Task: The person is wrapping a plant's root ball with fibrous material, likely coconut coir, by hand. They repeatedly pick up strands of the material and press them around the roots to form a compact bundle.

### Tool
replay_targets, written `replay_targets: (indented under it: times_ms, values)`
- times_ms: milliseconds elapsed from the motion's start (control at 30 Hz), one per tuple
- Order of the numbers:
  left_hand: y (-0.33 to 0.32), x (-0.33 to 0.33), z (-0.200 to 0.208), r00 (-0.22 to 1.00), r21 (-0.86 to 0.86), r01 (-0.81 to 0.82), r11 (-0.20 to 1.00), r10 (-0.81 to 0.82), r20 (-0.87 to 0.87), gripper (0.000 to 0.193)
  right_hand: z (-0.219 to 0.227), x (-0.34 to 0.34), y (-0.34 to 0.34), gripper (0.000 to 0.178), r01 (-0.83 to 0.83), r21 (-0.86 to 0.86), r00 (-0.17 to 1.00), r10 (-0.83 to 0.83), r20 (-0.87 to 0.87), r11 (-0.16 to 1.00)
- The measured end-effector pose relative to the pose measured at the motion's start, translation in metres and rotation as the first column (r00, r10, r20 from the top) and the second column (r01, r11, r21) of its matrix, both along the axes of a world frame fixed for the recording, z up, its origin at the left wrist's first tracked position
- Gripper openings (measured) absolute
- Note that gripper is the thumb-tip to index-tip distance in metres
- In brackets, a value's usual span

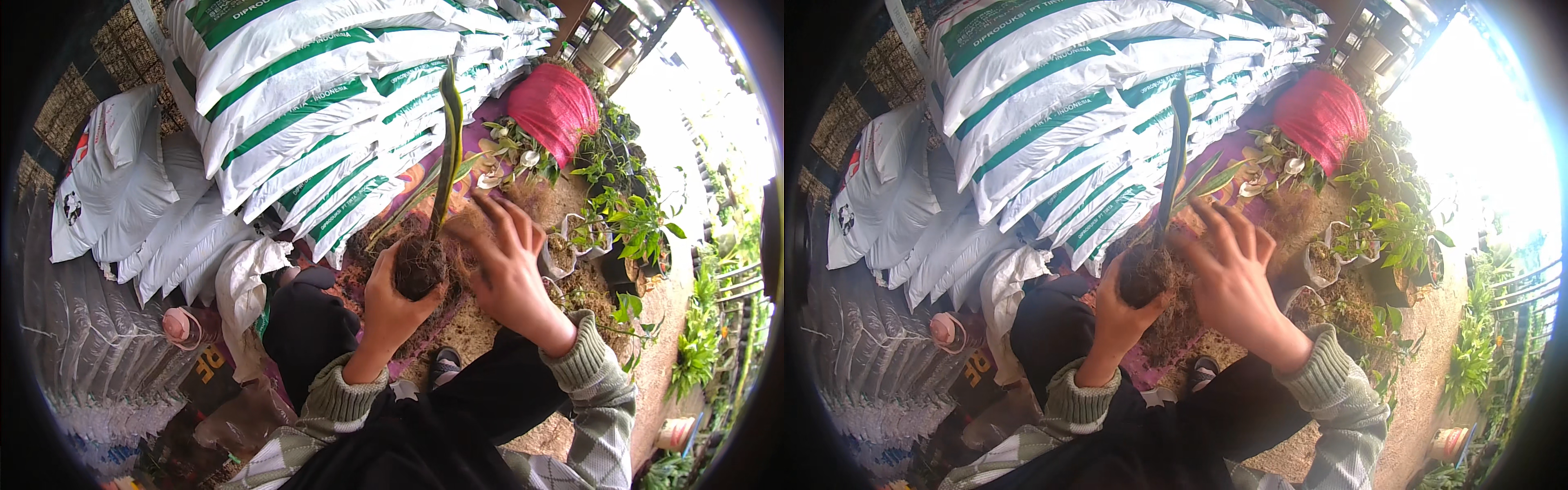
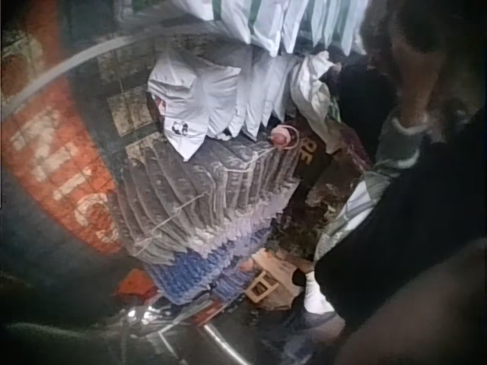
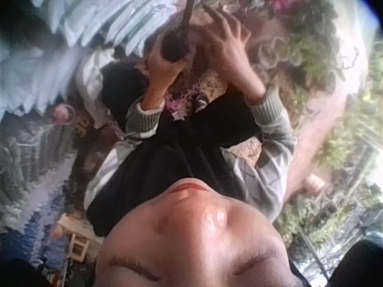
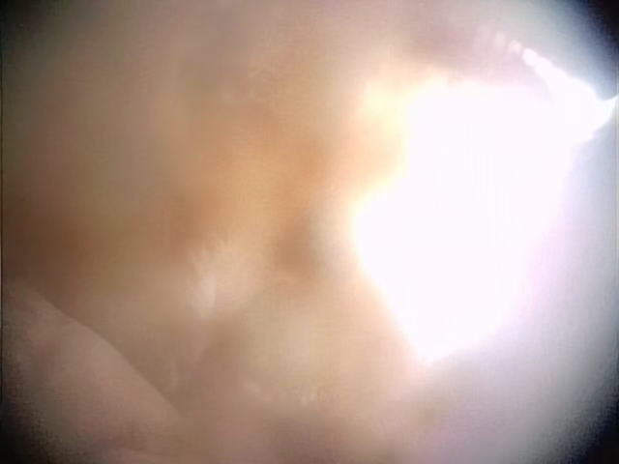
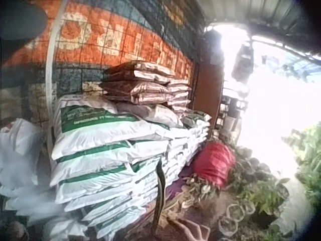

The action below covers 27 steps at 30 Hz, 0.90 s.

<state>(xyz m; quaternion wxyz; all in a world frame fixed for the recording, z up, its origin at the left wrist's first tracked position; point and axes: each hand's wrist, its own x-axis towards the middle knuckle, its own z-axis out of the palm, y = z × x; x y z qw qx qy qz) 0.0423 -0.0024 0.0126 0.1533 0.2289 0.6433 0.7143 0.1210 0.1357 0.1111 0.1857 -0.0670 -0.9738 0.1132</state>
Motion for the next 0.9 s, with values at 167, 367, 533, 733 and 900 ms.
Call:
replay_targets:
  times_ms: [167, 367, 533, 733, 900]
  values:
    - [-0.005, -0.001, 0.007, 0.998, 0.036, 0.049, 0.998, -0.047, -0.039, 0.061, 0.003, 0.002, 0.011, 0.052, -0.018, -0.076, 0.992, 0.009, -0.122, 0.997]
    - [-0.014, -0.002, 0.016, 0.992, 0.1, 0.07, 0.993, -0.059, -0.108, 0.066, 0.013, 0.006, 0.001, 0.051, -0.132, 0.004, 0.984, 0.131, -0.123, 0.991]
    - [-0.019, 0.0, 0.018, 0.987, 0.278, 0.111, 0.954, -0.139, 0.084, 0.059, -0.006, 0.005, -0.005, 0.05, -0.185, -0.202, 0.981, 0.171, -0.087, 0.962]
    - [-0.023, -0.001, 0.007, 0.944, 0.352, 0.103, 0.93, -0.203, 0.261, 0.051, 0.002, 0.002, -0.001, 0.06, -0.157, -0.408, 0.984, 0.179, 0.016, 0.899]
    - [-0.033, -0.004, -0.008, 0.833, 0.422, 0.084, 0.903, -0.296, 0.468, 0.049, 0.013, -0.007, 0.009, 0.062, -0.148, -0.317, 0.989, 0.135, -0.063, 0.937]
